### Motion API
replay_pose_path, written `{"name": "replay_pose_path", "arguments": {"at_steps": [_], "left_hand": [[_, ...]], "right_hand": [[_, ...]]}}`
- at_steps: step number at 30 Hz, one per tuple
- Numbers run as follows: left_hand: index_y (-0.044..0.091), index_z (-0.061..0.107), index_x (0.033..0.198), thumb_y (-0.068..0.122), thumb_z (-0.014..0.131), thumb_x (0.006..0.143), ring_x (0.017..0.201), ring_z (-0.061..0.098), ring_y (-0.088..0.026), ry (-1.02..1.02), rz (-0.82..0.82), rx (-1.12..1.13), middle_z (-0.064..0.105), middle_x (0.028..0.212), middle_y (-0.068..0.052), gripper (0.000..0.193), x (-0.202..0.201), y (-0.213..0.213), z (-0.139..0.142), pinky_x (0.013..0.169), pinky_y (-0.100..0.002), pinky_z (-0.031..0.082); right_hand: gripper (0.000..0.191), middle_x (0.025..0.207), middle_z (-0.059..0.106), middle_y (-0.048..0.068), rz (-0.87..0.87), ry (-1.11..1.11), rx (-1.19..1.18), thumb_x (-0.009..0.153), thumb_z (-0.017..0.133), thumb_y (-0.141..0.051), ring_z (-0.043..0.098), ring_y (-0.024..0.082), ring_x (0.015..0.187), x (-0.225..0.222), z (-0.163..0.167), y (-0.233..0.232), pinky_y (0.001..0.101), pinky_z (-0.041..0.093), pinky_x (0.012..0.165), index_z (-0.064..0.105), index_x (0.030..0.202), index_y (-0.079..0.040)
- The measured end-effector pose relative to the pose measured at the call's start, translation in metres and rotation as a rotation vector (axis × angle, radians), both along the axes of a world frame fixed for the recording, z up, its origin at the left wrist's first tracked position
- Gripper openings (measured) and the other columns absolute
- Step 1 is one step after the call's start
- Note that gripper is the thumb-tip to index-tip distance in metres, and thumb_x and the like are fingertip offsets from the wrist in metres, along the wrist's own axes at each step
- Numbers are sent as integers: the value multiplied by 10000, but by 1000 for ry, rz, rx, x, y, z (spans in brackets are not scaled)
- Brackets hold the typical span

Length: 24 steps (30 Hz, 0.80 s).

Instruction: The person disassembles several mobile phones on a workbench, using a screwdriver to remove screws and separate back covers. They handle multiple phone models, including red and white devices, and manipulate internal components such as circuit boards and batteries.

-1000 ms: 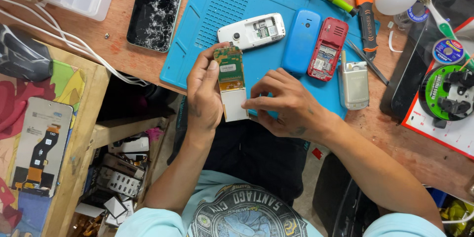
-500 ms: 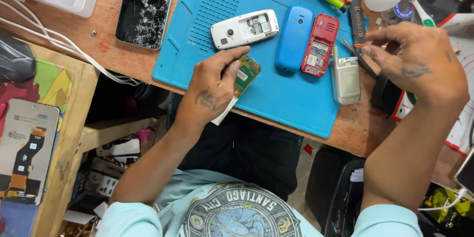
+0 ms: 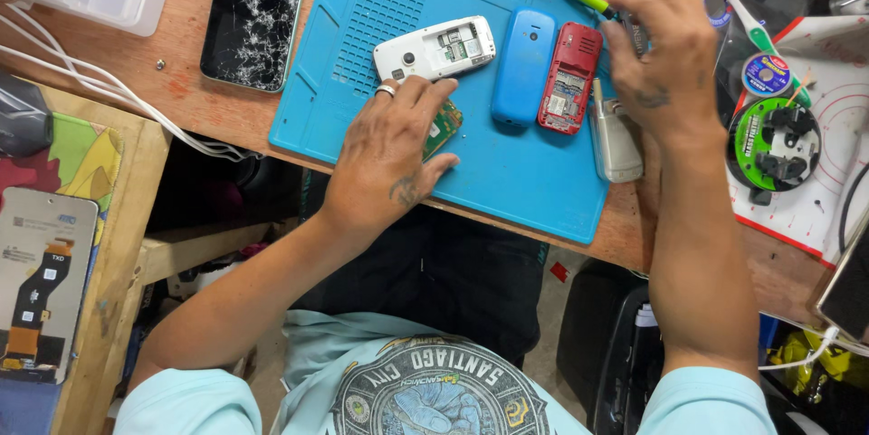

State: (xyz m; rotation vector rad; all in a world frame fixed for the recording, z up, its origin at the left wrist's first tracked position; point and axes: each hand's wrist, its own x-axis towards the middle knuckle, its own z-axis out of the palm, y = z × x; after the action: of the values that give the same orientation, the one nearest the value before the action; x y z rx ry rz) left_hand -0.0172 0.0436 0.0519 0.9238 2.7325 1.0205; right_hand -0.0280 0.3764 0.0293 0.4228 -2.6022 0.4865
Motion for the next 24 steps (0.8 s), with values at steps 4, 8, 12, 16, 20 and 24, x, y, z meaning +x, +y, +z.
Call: {"name": "replay_pose_path", "arguments": {"at_steps": [4,8,12,16,20,24], "left_hand": [[38,530,1420,155,800,812,1073,570,-305,48,-108,-1,618,1246,-125,675,1,-4,-3,1000,-425,424],[45,517,1451,100,761,811,1114,563,-302,109,-153,47,618,1328,-103,687,3,-7,-6,1029,-416,410],[30,500,1470,28,704,834,1134,567,-282,162,-197,52,607,1385,-112,668,11,-10,-9,1015,-396,404],[-24,488,1455,74,737,803,1194,549,-314,189,-154,81,592,1324,-173,705,16,-16,-11,1011,-416,381],[23,564,1383,198,796,827,1169,556,-295,108,-65,80,610,1248,-133,628,16,-20,-14,1043,-433,372],[30,605,1331,240,807,843,1174,568,-280,124,-37,113,617,1225,-105,569,17,-22,-18,1045,-425,374]], "right_hand": [[202,1205,700,152,47,48,37,986,765,23,653,313,1103,-7,-8,-15,400,556,1000,718,1181,-4],[169,1190,686,171,58,3,-92,1009,744,24,663,329,1118,-12,1,-27,391,554,964,715,1174,4],[177,1177,709,164,103,12,-31,1022,716,35,662,339,1103,-22,7,-43,423,549,983,707,1195,-4],[219,1144,705,196,123,6,73,995,702,31,659,390,1059,-40,9,-57,470,535,942,687,1213,12],[239,1060,686,241,59,-60,121,931,738,-13,650,450,924,-64,7,-66,510,516,817,710,1165,23],[159,1057,681,225,35,-24,111,924,715,7,660,442,940,-72,5,-78,499,526,825,706,1082,17]]}}
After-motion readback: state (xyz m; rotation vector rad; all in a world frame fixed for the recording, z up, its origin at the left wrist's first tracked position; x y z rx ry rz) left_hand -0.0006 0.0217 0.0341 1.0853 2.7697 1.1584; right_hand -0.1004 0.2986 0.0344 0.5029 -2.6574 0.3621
